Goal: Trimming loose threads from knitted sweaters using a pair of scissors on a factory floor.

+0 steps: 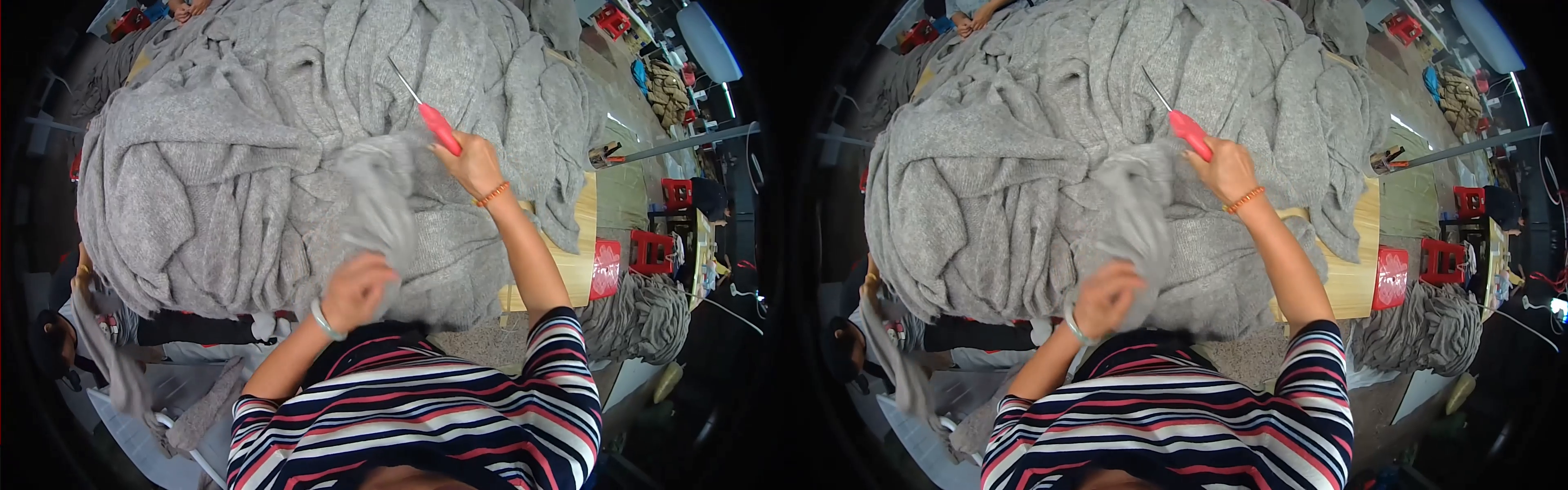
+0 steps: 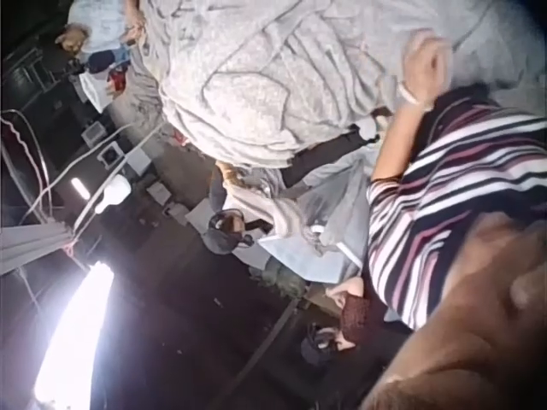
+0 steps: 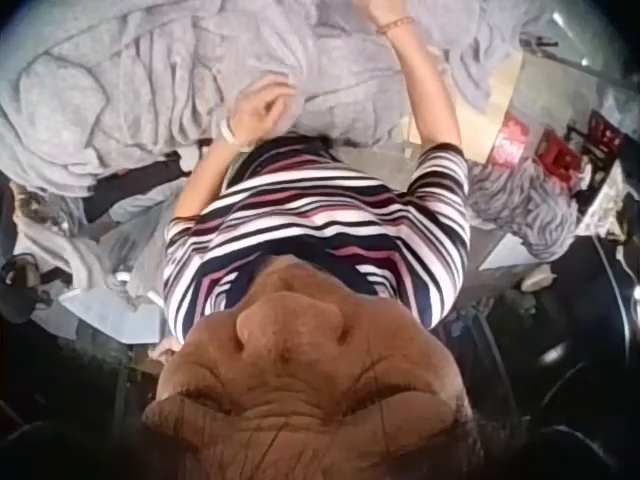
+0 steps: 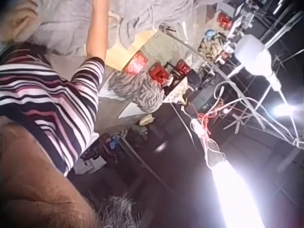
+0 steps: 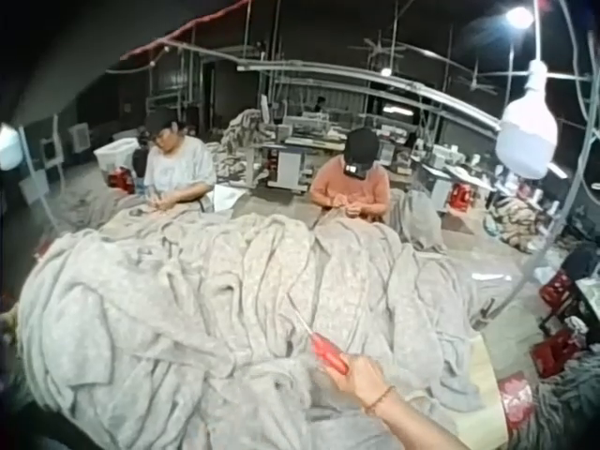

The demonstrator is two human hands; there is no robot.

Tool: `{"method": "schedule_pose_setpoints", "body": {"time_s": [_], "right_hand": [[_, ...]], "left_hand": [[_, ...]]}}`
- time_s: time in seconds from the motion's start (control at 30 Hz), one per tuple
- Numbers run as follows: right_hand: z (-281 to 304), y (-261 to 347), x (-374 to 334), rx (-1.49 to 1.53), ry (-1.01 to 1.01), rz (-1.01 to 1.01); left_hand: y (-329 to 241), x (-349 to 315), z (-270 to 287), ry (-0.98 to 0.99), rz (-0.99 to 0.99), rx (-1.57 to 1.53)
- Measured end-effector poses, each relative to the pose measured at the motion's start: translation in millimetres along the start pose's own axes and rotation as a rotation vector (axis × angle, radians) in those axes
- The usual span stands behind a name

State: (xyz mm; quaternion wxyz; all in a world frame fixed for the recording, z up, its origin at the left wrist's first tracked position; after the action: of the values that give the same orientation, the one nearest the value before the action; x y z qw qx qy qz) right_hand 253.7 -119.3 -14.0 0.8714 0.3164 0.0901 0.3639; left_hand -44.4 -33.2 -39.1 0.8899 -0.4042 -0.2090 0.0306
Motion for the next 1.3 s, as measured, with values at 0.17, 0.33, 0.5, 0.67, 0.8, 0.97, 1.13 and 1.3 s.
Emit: {"method": "schedule_pose_setpoints", "body": {"time_s": [0.17, 0.33, 0.5, 0.67, 0.8, 0.97, 1.13, 1.3], "right_hand": [[-47.1, -24.8, 5.2, 0.031, 0.144, 0.103], [-53.6, -58.1, -12.1, 0.0, 0.304, 0.079], [33.5, -38.1, -20.7, 0.132, -0.023, -0.031], [174.8, -51.6, -51.7, 0.149, -0.606, 0.136], [230.2, -11.3, -138.8, 0.148, -0.627, 0.069], [175.3, -29.5, -252.6, 0.098, 0.235, -0.328], [113.7, -43.9, -272.1, 0.028, 0.123, -0.309], [103.1, -41.5, -241.8, -0.039, -0.066, -0.22]], "left_hand": [[-22.7, -25.0, -33.8, 0.47, -0.017, -0.227], [6.0, -35.1, -32.7, 0.314, 0.345, -0.166], [26.1, 22.3, 19.6, 0.174, 0.548, -0.059], [19.7, 111.1, 81.5, -0.525, 0.196, -0.071], [0.3, 115.0, 102.1, -0.457, -0.135, 0.197], [79.3, 44.3, 76.7, 0.007, -0.033, 0.499], [109.7, -6.4, 35.9, 0.383, 0.226, 0.321], [91.4, -5.6, 14.9, 0.335, 0.074, 0.442]]}}
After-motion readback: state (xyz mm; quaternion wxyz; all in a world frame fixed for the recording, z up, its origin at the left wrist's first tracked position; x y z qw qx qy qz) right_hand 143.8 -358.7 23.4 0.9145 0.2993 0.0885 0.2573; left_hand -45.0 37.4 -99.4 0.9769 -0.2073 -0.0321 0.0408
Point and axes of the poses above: each hand's wrist, its own x-axis towards the middle knuckle, its own z-axis out of the back of the hand, y = z × x, the point moved 1 cm from there along x, towards the middle knuckle, and after that the axes turned 12 degrees about x, right-handed, at the moved point
